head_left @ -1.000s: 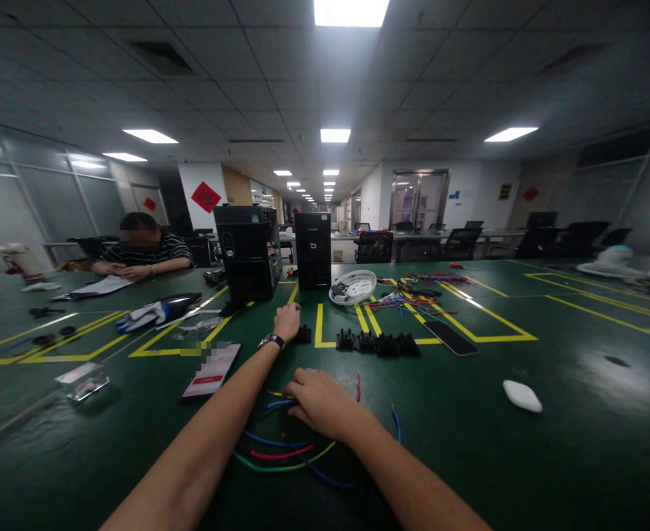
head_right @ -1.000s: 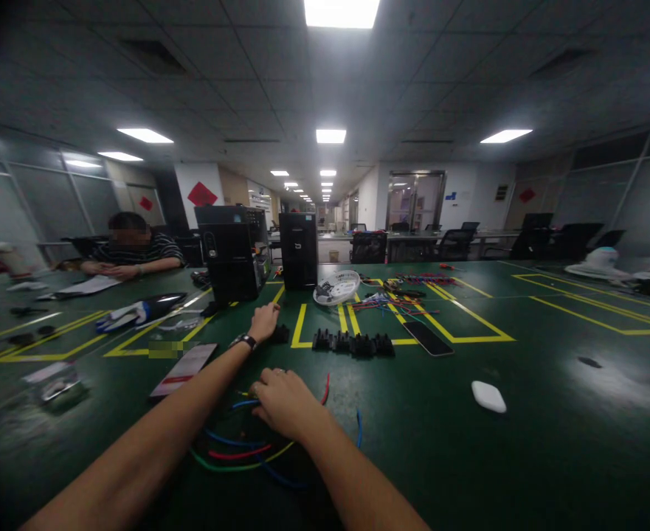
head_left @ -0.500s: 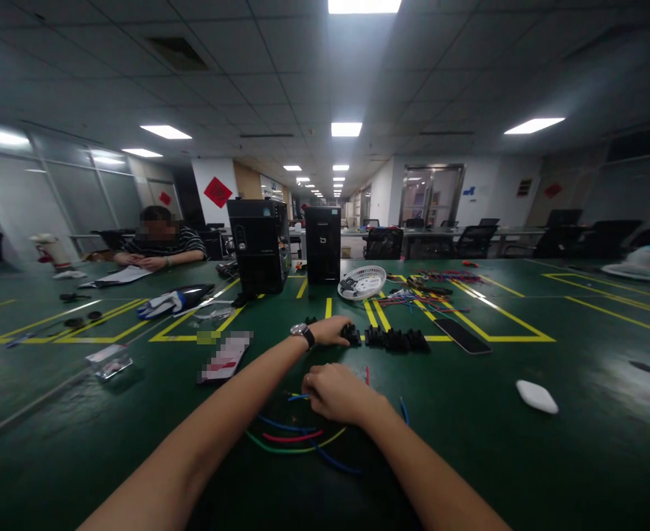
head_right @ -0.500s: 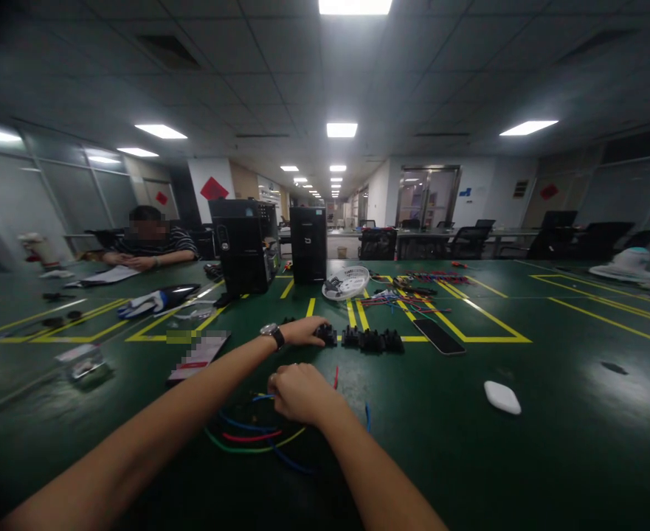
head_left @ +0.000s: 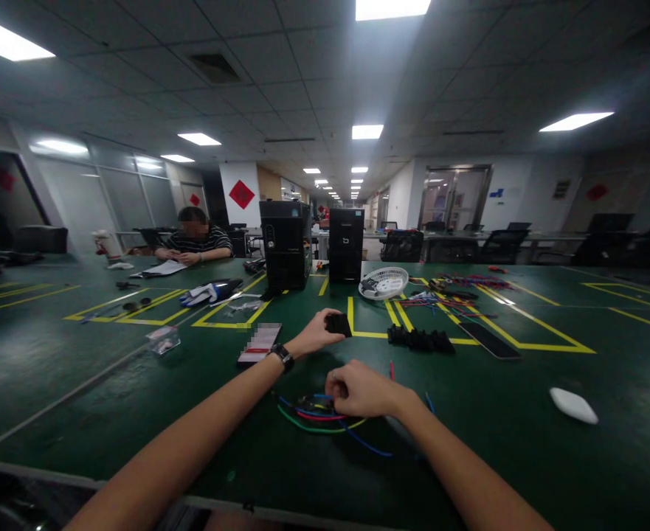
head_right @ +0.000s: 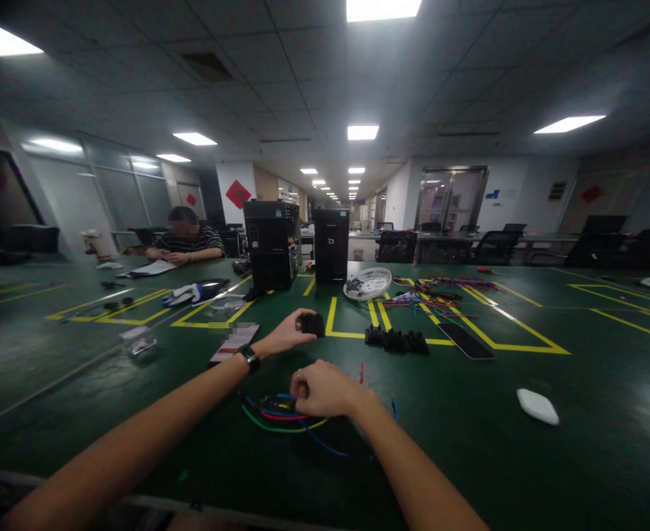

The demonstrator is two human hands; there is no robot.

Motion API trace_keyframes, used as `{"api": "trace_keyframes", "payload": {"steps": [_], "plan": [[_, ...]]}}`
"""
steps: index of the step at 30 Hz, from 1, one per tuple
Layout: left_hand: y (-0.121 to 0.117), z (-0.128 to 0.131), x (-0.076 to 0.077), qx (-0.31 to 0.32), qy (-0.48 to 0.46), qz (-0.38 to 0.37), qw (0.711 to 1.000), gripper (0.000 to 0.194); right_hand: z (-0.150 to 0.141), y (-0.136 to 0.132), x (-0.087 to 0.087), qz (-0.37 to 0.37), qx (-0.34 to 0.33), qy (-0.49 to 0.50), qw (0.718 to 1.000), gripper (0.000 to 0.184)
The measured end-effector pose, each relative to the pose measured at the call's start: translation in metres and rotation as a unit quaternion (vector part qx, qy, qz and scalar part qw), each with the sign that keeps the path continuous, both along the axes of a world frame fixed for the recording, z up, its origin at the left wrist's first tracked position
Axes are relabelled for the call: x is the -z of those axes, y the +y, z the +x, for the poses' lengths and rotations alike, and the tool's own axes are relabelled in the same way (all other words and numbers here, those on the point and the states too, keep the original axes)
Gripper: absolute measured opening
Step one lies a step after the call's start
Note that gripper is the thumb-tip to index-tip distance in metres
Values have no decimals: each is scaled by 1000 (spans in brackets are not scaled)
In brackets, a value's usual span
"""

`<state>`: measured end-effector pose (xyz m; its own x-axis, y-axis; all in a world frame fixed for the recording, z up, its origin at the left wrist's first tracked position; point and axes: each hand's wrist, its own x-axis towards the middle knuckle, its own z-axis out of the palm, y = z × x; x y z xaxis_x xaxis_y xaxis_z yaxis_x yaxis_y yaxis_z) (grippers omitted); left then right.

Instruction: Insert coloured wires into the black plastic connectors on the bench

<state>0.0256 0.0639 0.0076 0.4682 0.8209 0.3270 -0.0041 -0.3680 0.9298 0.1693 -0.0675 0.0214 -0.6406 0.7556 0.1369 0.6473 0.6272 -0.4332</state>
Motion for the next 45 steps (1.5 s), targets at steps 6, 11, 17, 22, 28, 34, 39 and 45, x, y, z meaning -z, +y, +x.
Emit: {"api": "trace_keyframes", "payload": {"steps": [6,11,17,22,28,34,39,45], "plan": [[-18,-10,10,-31,-203,-164,965,64,2,16,3,80,153,149,974,17],[-29,-16,8,-2,-274,-196,941,79,9,28,11,108,239,169,950,22],[-40,-17,2,49,-268,-199,941,84,7,25,12,127,265,58,954,22],[-40,-17,0,55,-274,-184,942,82,6,21,11,96,282,-24,954,23],[-27,-22,3,47,-310,-223,923,66,5,17,7,96,278,-64,954,22],[-25,-20,6,53,-291,-213,931,65,0,15,3,115,259,-53,957,26],[-30,-19,5,77,-293,-204,931,62,-1,13,2,110,250,-57,960,27],[-36,-23,1,72,-221,-134,963,57,-3,12,0,89,236,-48,967,28]]}}
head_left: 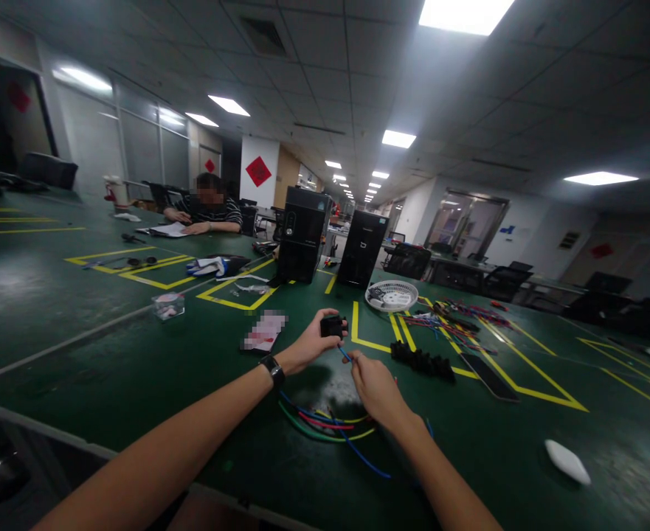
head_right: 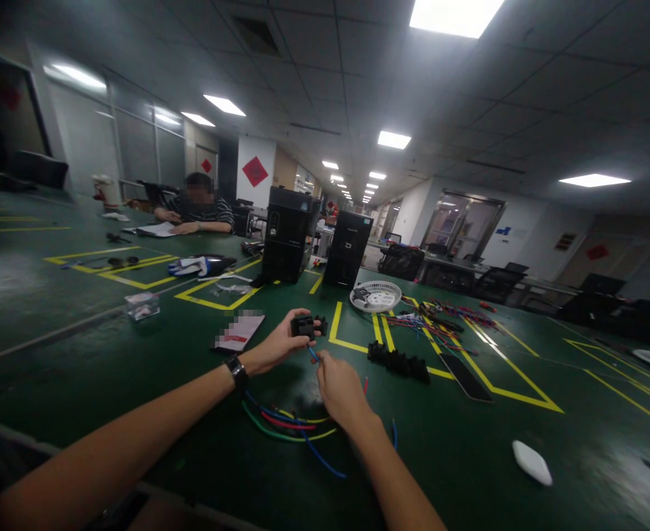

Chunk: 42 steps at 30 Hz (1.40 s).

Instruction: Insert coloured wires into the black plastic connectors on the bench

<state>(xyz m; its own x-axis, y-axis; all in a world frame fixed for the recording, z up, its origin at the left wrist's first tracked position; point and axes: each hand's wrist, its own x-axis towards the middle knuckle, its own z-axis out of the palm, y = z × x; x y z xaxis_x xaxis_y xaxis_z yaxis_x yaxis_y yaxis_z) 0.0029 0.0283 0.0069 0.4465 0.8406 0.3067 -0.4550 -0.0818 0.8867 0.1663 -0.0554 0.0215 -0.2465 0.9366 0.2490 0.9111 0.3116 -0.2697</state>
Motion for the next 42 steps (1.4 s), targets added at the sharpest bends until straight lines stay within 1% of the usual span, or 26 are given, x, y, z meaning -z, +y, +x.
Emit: {"api": "trace_keyframes", "payload": {"steps": [3,5,8,11,14,16,18,19,21,23,24,26,27,29,30,31,32,33,34,35,36,38,39,40,41,42], "plan": [[0,0,1,-18,29,52,998,54,-1,0,1,-5,-29,28,999,30],[-1,1,2,-33,38,65,997,52,-2,-1,2,0,-39,42,998,30],[-2,3,1,-66,42,68,995,54,-2,0,3,20,-44,43,998,30],[-2,3,-1,-100,56,61,992,59,1,4,6,42,-47,49,997,31],[-1,-1,-3,-87,92,48,991,62,6,10,10,44,-52,81,994,32],[2,-4,-4,-83,92,59,991,58,9,13,13,40,-58,112,991,32],[5,-8,-4,-105,81,82,988,48,10,13,15,36,-66,135,988,32],[6,-10,-3,-121,85,96,984,45,9,13,15,32,-74,138,987,33],[6,-11,-1,-151,121,134,972,42,9,11,11,22,-101,121,987,32],[4,-7,0,-177,157,177,955,38,11,9,1,13,-136,94,986,31],[3,-4,-1,-188,158,193,950,37,12,8,-5,14,-149,85,985,30],[5,2,-6,-207,115,196,952,37,18,7,-18,29,-156,86,984,31],[8,2,-10,-228,70,180,954,38,22,6,-24,46,-149,94,983,31],[21,-8,-20,-289,-40,115,950,37,33,6,-32,95,-114,116,982,33],[29,-18,-24,-353,-106,58,928,35,39,7,-34,126,-85,132,979,33],[38,-30,-28,-389,-151,2,909,33,45,8,-34,158,-49,151,974,34],[45,-43,-31,-401,-178,-34,898,32,49,10,-32,188,-10,171,967,35],[52,-54,-33,-400,-188,-57,895,31,52,12,-29,206,22,188,960,36],[55,-61,-34,-393,-190,-67,897,30,52,15,-23,208,38,195,958,36],[56,-64,-34,-380,-187,-71,903,31,50,17,-17,194,34,191,962,37],[54,-61,-33,-356,-186,-62,914,30,45,20,-10,164,9,174,971,37],[43,-43,-28,-292,-172,-36,940,29,32,25,5,82,-70,121,987,35],[35,-30,-25,-258,-156,-22,953,30,26,27,11,54,-102,100,988,35],[27,-16,-22,-231,-136,-13,963,31,21,28,16,46,-118,90,988,34],[19,-4,-19,-206,-115,-9,972,33,18,29,19,60,-118,91,987,34],[12,7,-16,-185,-96,-12,978,35,17,30,21,91,-107,102,985,36]]}}
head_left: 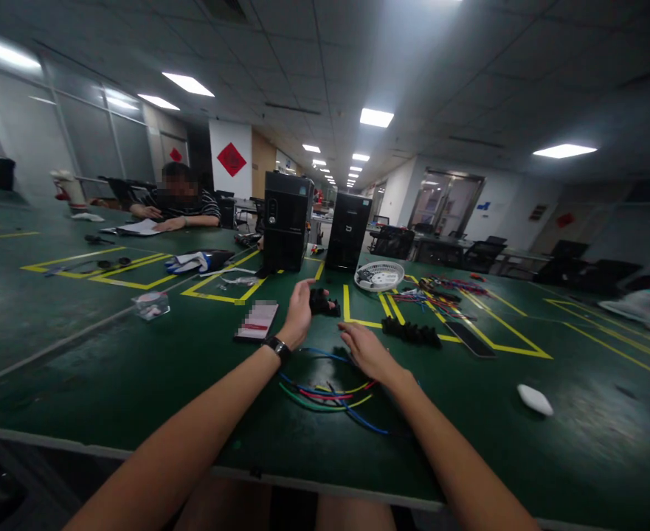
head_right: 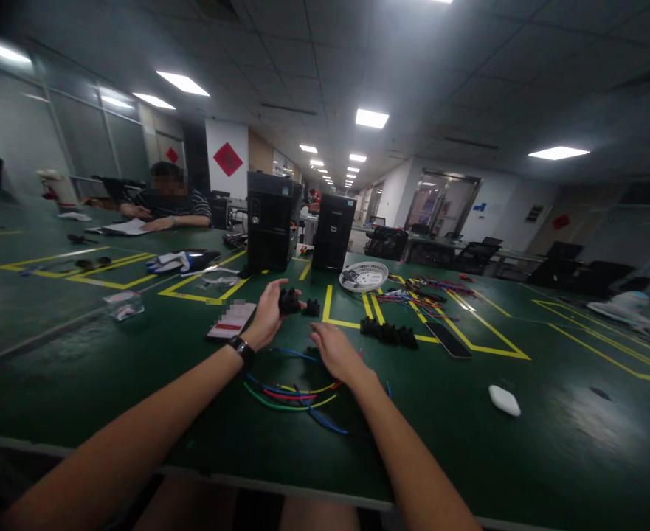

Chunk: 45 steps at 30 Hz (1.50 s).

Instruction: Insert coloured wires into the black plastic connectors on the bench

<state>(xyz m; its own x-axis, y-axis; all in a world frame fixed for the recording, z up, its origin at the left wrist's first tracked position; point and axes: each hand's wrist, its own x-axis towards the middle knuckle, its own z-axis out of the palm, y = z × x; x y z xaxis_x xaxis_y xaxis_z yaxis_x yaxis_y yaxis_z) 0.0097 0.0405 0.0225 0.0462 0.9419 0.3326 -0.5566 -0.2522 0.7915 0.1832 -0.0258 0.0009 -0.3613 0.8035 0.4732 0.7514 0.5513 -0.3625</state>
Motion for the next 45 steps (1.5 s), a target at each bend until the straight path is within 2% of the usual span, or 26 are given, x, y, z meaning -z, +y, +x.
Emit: {"api": "trace_keyframes", "payload": {"steps": [3,5,6,9,12,14,16,19,21,23,25,28,31,33,35,37,39,40,42,43,45], "plan": [[-14,17,11,73,37,-26,996,41,1,1,-5,91,30,59,994,58],[-16,19,19,118,57,-33,991,44,1,2,-12,91,1,64,994,69],[-15,19,23,127,69,-32,989,44,0,3,-14,79,-20,55,995,68],[-10,15,31,101,128,-21,986,44,2,12,-17,49,-48,22,997,55],[-5,8,33,50,262,7,964,42,19,31,-14,39,-3,-6,999,49],[-6,1,30,20,392,87,916,36,37,48,-10,20,61,-30,997,48],[-10,-5,26,22,505,201,839,29,54,65,-5,-10,128,-58,990,48],[-18,-11,22,91,602,324,724,29,65,85,1,-43,177,-90,979,48],[-21,-14,20,131,637,364,667,31,64,94,3,-50,178,-98,978,48],[-21,-16,20,142,657,382,635,27,60,97,2,-47,174,-100,979,48],[-19,-18,20,116,669,385,626,20,61,97,-1,-39,180,-107,977,48],[-12,-17,24,48,683,368,629,22,76,87,-9,-45,219,-144,964,50],[-3,-11,30,18,687,355,633,25,103,71,-12,-106,261,-204,938,62],[2,-7,33,8,682,357,639,24,119,61,-12,-138,260,-234,926,67],[5,-4,34,-9,660,354,663,21,126,52,-13,-143,248,-249,925,67],[5,-2,30,-34,608,335,719,19,122,46,-16,-115,245,-237,933,63],[2,-1,23,-51,520,279,806,23,104,40,-23,-64,229,-191,952,60],[0,-1,19,-45,465,227,855,27,90,37,-27,-38,202,-158,966,59],[-4,1,11,15,340,84,936,36,55,30,-34,1,108,-95,990,60],[-7,2,8,64,275,12,959,40,35,26,-37,12,50,-76,996,61],[-11,2,5,153,158,-84,972,45,-3,20,-40,22,-35,-75,996,66]]}}
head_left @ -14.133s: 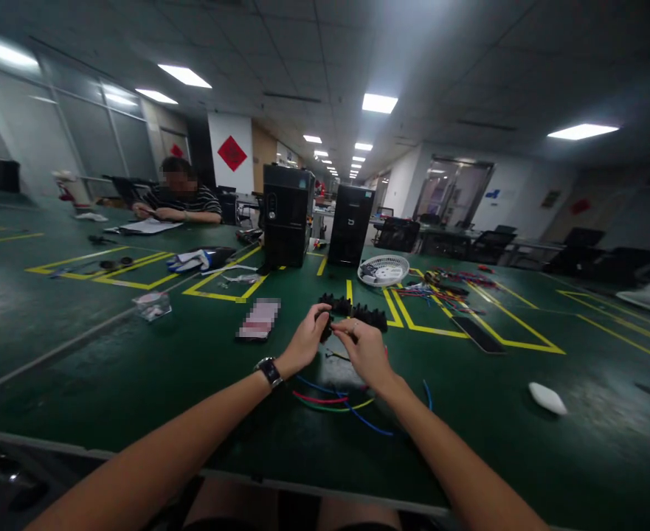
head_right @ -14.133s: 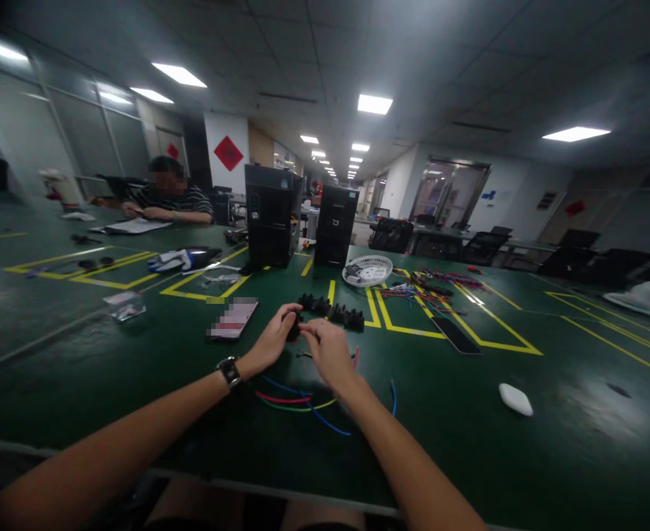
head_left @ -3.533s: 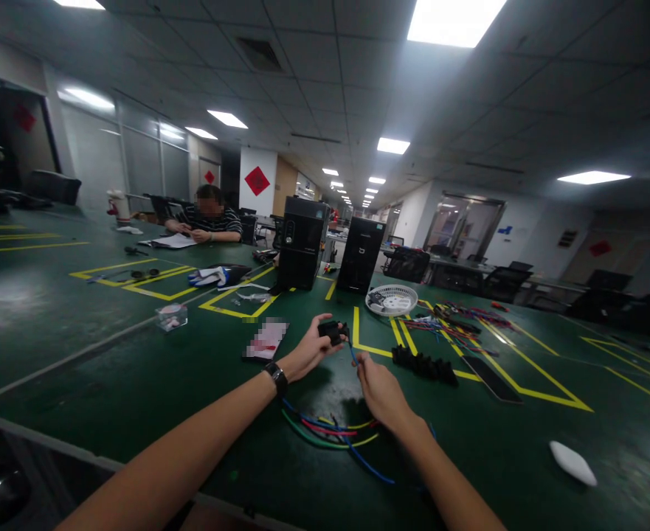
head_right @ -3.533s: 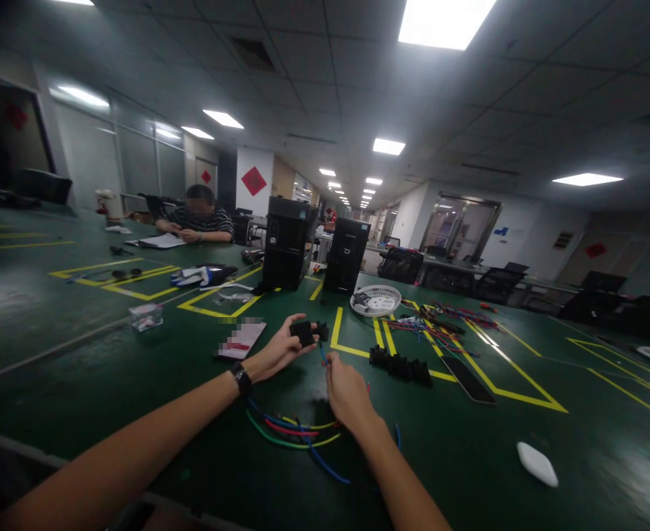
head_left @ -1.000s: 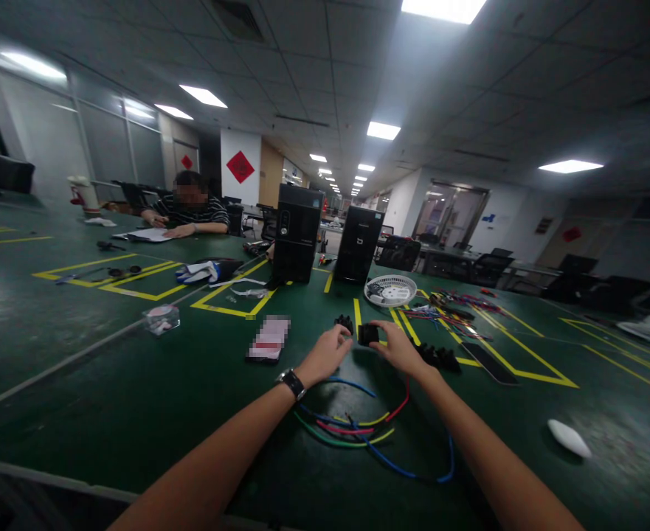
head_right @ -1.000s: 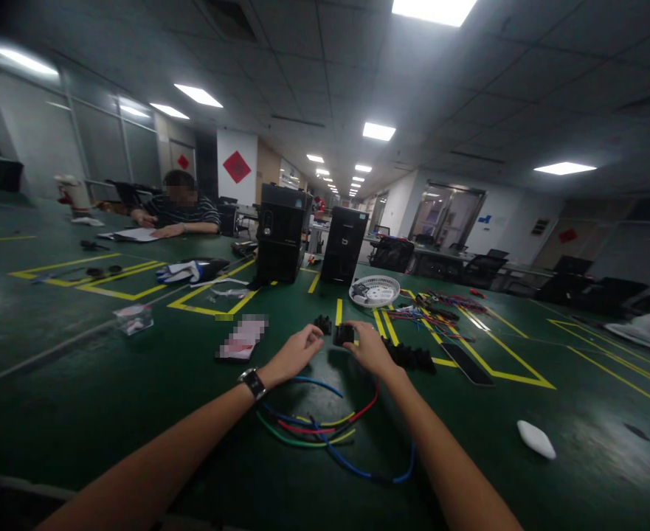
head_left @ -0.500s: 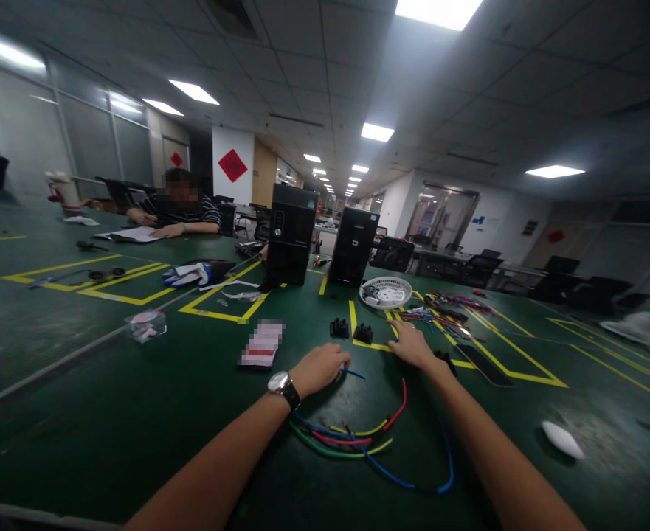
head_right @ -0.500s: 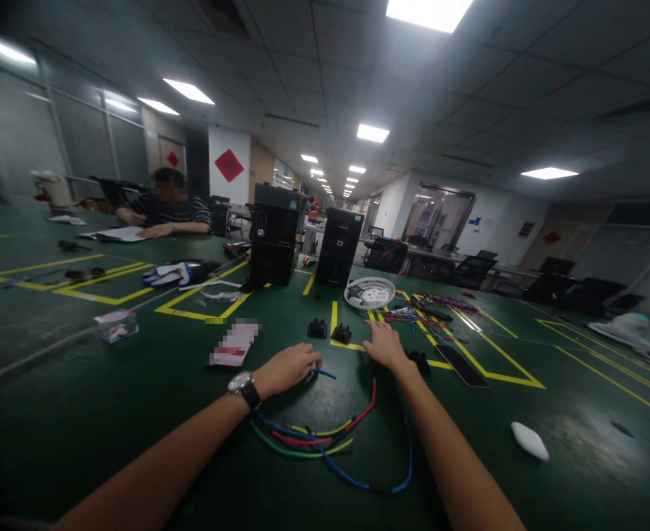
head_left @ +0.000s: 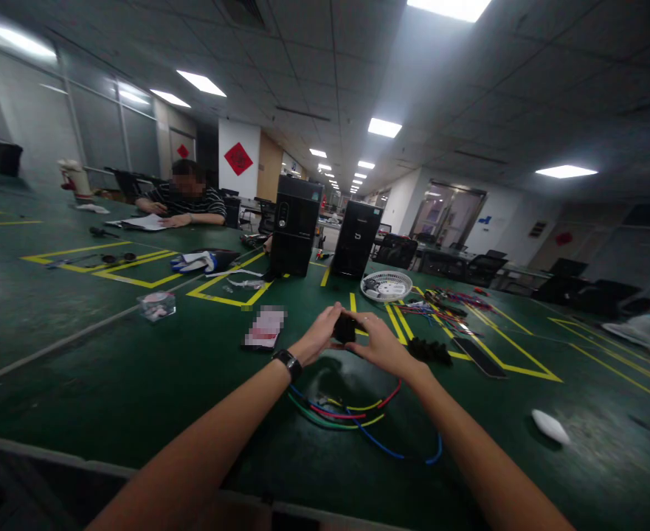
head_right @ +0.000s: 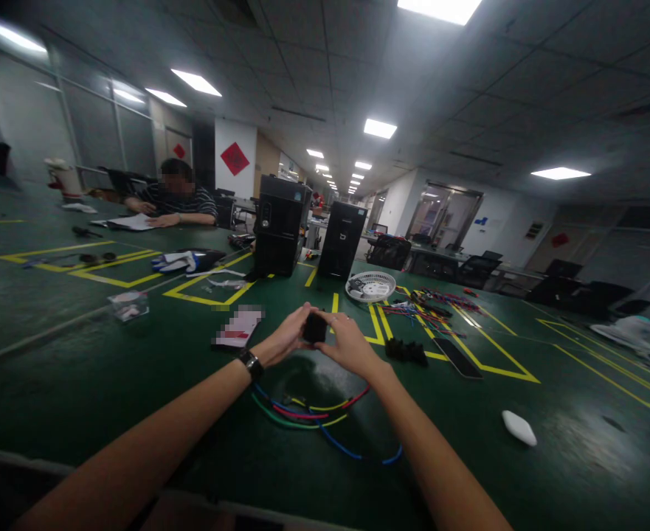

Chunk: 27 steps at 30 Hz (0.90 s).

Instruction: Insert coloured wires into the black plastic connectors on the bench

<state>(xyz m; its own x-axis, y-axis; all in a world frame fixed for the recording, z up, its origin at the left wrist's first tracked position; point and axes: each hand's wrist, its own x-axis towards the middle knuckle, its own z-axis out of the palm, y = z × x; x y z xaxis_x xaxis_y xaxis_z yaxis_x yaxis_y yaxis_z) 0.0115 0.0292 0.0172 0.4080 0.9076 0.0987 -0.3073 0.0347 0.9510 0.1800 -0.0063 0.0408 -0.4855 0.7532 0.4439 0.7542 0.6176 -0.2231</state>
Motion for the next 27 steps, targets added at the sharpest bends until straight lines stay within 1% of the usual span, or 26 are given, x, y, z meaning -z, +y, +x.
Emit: {"api": "trace_keyframes", "payload": {"steps": [1,2,3,5,6,7,8,9,11,12,13,14,17,19,20,22,25,27], "plan": [[-2,-1,0,17,-42,-27,999,44,-16,-3,-1,10,-19,4,1000,67],[-2,-2,0,22,-73,-36,996,42,-28,-7,-1,20,-28,11,999,67],[-2,-4,1,15,-93,-38,995,40,-36,-11,-2,32,-25,26,999,65],[2,-10,4,-20,-114,-39,993,38,-39,-20,-3,48,3,73,996,55],[6,-13,5,-42,-120,-40,991,38,-36,-26,-4,40,19,90,995,47],[10,-15,6,-67,-125,-44,989,39,-30,-33,-4,12,27,94,995,38],[14,-18,7,-94,-129,-49,986,38,-24,-41,-5,-37,24,83,996,31],[18,-20,8,-119,-133,-54,982,37,-17,-49,-5,-104,11,57,993,26],[22,-22,8,-147,-140,-66,977,33,-8,-63,-2,-237,-17,-1,971,23],[22,-22,8,-151,-142,-72,976,31,-6,-69,0,-282,-25,-22,959,23],[21,-22,8,-148,-140,-78,976,29,-6,-74,3,-304,-26,-33,952,21],[20,-21,8,-140,-137,-81,977,28,-7,-77,6,-306,-26,-38,951,18],[14,-16,8,-105,-126,-66,984,30,-16,-82,11,-276,-48,-36,959,5],[11,-13,10,-81,-125,-47,988,33,-20,-83,11,-256,-58,-34,964,3],[10,-11,10,-74,-125,-40,989,35,-21,-83,11,-249,-54,-34,966,3],[9,-10,12,-66,-123,-34,990,36,-21,-84,10,-245,-36,-35,968,11],[7,-9,13,-65,-116,-26,991,35,-17,-83,11,-264,-20,-30,964,22],[6,-9,13,-65,-110,-24,992,34,-13,-82,10,-272,-25,-28,962,18]]}}
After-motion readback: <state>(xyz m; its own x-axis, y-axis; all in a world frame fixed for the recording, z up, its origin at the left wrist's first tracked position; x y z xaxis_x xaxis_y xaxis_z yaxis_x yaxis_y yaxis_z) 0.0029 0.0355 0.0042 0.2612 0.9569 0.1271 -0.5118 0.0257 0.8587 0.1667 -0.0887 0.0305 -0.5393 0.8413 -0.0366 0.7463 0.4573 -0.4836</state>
